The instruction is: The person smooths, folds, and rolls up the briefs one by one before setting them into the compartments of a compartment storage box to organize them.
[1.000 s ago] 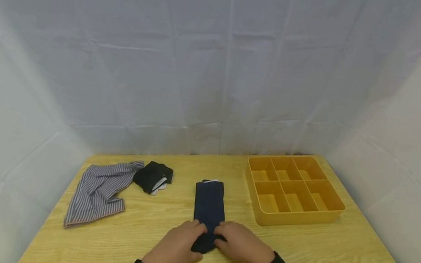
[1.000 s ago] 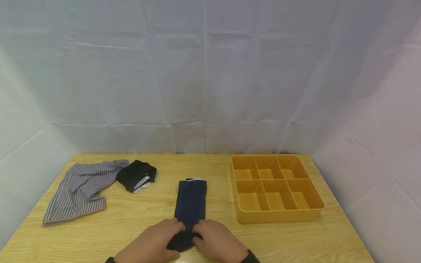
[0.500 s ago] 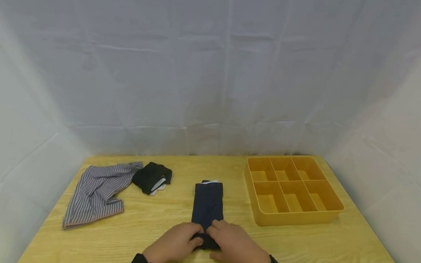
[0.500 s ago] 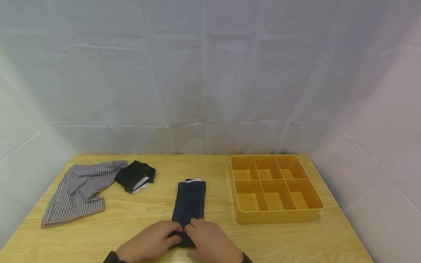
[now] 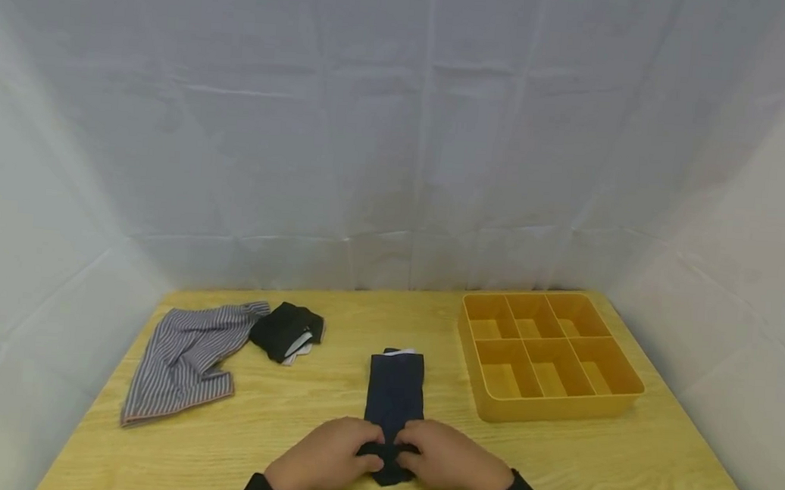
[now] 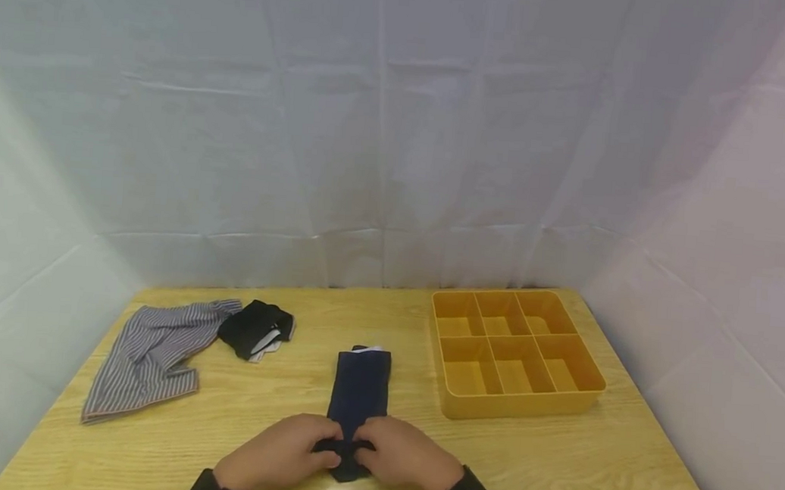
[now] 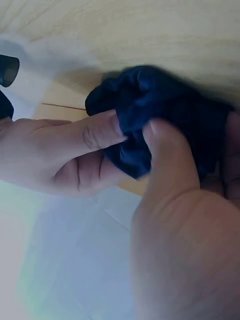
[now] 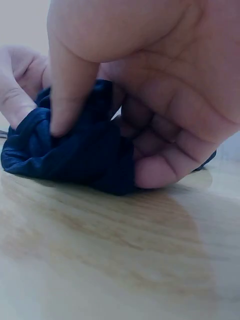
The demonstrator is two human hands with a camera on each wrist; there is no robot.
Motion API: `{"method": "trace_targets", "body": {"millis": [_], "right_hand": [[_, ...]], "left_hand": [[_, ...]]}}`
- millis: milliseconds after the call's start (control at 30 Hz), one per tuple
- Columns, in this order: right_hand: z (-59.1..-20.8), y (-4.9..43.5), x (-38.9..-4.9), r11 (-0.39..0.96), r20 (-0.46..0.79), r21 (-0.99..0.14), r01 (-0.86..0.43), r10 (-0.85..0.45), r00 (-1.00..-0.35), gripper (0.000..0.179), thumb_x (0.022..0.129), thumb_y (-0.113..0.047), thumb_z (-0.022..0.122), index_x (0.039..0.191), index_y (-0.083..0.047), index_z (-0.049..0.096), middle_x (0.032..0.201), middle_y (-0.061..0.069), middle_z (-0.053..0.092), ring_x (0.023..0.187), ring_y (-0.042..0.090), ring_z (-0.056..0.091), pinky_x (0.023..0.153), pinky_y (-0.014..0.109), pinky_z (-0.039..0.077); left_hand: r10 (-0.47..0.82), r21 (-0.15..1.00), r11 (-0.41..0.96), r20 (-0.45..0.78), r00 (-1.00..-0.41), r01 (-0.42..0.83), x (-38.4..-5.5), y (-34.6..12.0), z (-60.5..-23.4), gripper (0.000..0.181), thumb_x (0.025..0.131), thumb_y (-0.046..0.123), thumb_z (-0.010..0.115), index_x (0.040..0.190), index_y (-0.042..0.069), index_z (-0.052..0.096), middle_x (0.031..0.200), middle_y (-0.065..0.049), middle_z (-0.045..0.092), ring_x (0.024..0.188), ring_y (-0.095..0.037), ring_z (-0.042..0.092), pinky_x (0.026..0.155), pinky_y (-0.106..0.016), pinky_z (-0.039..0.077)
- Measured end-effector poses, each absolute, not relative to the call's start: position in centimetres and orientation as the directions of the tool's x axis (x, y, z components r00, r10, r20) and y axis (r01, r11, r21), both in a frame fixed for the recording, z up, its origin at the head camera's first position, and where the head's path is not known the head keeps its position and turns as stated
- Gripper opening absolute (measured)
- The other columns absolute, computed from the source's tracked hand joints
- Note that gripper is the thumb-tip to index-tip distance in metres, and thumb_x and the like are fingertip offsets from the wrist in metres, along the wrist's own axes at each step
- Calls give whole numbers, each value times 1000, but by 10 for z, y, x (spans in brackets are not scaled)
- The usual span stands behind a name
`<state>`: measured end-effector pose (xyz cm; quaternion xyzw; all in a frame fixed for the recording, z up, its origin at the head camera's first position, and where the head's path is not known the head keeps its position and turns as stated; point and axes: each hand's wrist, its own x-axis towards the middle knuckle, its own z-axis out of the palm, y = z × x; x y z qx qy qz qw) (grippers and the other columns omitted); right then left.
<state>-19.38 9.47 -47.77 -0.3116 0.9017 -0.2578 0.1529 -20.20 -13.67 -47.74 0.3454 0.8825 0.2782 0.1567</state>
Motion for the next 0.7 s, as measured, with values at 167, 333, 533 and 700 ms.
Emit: {"method": "trace_targets", "body": {"millis": [167, 333, 533, 700], "right_hand": [[-467, 90, -193, 705, 50, -392, -591, -625, -779, 12, 94, -21, 77, 99, -19, 67, 89, -11, 54, 79, 4, 49, 70, 23, 46], [-457, 85, -186, 735, 42, -167, -657, -660, -750, 19, 86, -24, 86, 94, -20, 69, 85, -10, 53, 74, 6, 48, 66, 23, 46], [-470, 82, -180, 715, -14, -28, -698, -699, -715, 31, 82, -30, 87, 106, -20, 69, 94, -8, 54, 76, 7, 50, 64, 23, 45], [-476, 82, -180, 711, 61, -51, -702, -699, -713, 22, 90, -28, 80, 108, -19, 72, 93, -9, 55, 77, 7, 51, 65, 24, 47]], "left_hand": [[631, 596, 657, -99, -770, 462, -201, -130, -480, 10, 99, 28, 70, 97, 19, 70, 82, 14, 61, 71, -1, 54, 65, -26, 46], [548, 607, 692, -89, -832, 391, -202, -128, -481, 18, 95, 28, 75, 95, 19, 60, 78, 9, 55, 68, -6, 49, 60, -27, 40], [565, 510, 706, 12, -825, 491, -202, -128, -477, 18, 93, 29, 78, 87, 22, 62, 81, 12, 49, 74, -6, 44, 64, -25, 39], [628, 548, 676, -79, -774, 493, -196, -128, -472, 35, 86, 43, 81, 108, 20, 66, 88, 13, 57, 76, -3, 53, 69, -26, 48]]}}
